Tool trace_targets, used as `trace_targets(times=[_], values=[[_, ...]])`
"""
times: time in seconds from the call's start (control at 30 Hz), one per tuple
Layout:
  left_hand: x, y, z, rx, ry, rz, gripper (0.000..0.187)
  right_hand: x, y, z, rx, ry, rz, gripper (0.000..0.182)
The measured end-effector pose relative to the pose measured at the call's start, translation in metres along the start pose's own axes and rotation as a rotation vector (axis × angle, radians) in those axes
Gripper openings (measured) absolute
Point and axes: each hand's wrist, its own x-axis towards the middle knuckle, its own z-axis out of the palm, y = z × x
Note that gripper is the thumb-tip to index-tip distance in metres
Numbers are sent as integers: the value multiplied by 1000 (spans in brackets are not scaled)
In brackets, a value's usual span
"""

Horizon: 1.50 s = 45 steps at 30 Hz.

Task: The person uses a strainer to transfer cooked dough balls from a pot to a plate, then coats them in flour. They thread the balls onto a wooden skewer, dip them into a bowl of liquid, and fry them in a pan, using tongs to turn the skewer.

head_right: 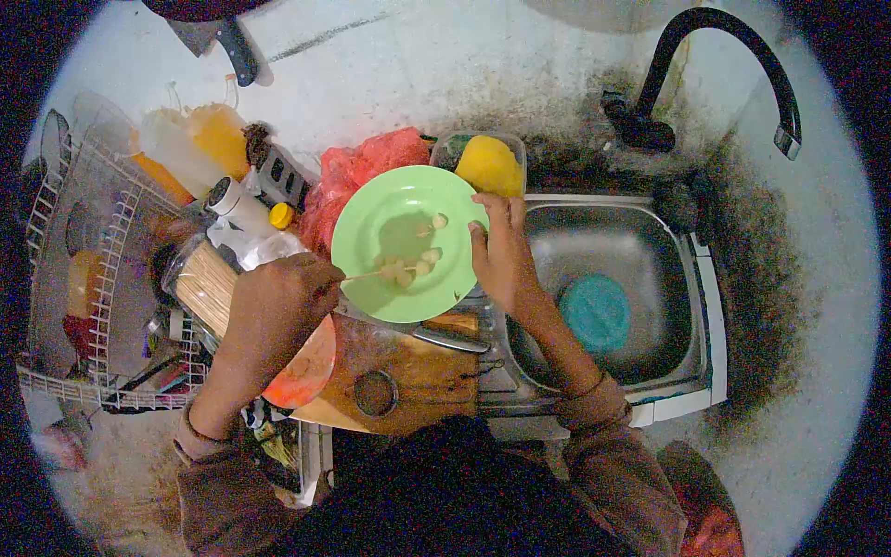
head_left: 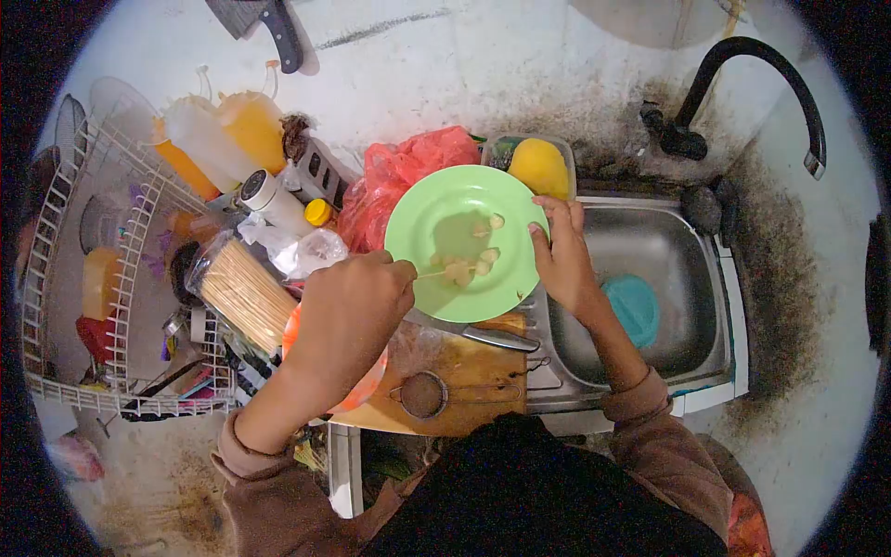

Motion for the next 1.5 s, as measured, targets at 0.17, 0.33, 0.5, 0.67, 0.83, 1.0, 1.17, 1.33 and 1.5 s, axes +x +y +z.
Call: trace_targets(times=[0.17, 0.33, 0.5, 0.67, 0.83, 1.0, 1.17, 1.33, 1.5], values=[[4, 2, 2, -17, 19, 30, 12, 0, -4, -1, 33, 0, 6, 32], [7, 6, 2, -25, 6, 50, 12, 0, -5, 0, 25, 10, 17, 32], [9, 7, 5, -22, 13, 90, 11, 0, -5, 0, 5, 19, -16, 32], [12, 8, 9, 11, 17, 129, 11, 0, -2, 2, 14, 20, -28, 33], [16, 11, 9, 61, 0, 139, 12, -1, -7, 1, 16, 3, -3, 34], [13, 9, 1, -159, 63, -15, 13, -1, 2, 4, 68, 24, 13, 34], [-2, -18, 19, -710, 236, -126, 14, 5, -13, -17, -92, 132, -51, 26], [-23, -20, 56, -1196, 250, -282, 12, 19, -43, -32, 396, -101, 139, 20], [-36, -5, 79, -1502, 255, -334, 13, 18, -63, -18, 903, -314, 315, 24]])
